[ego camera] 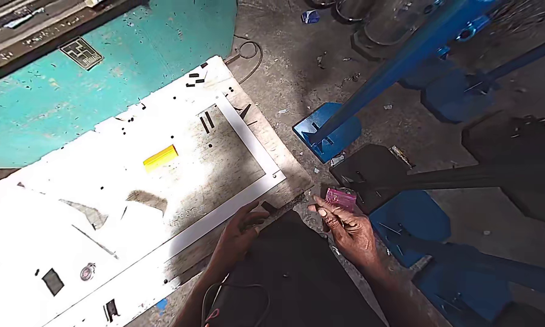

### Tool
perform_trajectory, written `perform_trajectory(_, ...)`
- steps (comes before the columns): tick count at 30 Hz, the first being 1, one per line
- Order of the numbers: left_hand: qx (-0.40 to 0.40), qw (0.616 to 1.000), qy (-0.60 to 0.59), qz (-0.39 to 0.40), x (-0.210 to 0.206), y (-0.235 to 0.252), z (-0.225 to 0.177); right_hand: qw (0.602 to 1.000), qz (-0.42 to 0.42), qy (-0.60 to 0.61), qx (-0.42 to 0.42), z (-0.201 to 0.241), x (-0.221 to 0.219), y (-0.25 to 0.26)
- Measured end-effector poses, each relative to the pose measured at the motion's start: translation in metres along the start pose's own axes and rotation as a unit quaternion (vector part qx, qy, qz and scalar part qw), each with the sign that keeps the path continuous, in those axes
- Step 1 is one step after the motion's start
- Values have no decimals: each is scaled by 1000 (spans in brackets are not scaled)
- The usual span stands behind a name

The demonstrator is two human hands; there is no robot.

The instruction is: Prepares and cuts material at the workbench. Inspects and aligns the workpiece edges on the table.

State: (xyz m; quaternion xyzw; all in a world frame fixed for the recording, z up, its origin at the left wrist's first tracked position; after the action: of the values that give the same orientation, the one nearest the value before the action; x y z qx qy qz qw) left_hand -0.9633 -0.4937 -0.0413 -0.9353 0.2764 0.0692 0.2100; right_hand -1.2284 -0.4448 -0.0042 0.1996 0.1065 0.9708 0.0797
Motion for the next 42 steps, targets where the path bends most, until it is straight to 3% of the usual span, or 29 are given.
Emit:
perform_trajectory(10,-10,999,9,-35,-1,2,4,994,-69,80,-37,0,3,-9)
perform_trajectory(13,-6,997,-1,-73,0,-3,11,994,-54,80,-58,-12,18,-2)
perform_trajectory(17,5,993,-1,-121,-5,-5,21,986,-57,81,-132,-38,48,6)
perform_trajectory(21,12,988,-4,-153,-17,-4,28,968,-5,142,-206,-75,66,11)
perform_trajectory(28,49,971,-12,-233,-51,14,40,890,-80,189,-407,-161,80,14)
perform_trajectory(33,59,952,-22,-299,-79,23,47,821,-13,126,-556,-245,80,-24)
perform_trajectory(36,50,934,0,-355,-88,20,53,796,-13,127,-591,-253,83,-41)
perform_trajectory(39,35,909,10,-416,-88,14,60,812,2,128,-569,-253,89,-32)
perform_trajectory(42,35,895,37,-444,-76,15,60,866,109,93,-479,-248,98,8)
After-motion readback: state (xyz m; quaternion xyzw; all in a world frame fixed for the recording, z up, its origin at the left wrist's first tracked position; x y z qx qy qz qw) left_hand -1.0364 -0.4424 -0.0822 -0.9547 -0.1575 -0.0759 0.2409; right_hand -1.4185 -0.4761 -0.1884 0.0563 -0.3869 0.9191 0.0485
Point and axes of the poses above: each hand's wrist, its own y-axis towards the middle knuckle, its own x-axis out of the back of the hand, z = x × y, the point moved 5 cm from there along y, towards the middle knuckle, and after that the axes turned 5 degrees about x, right-handed, at the moved point
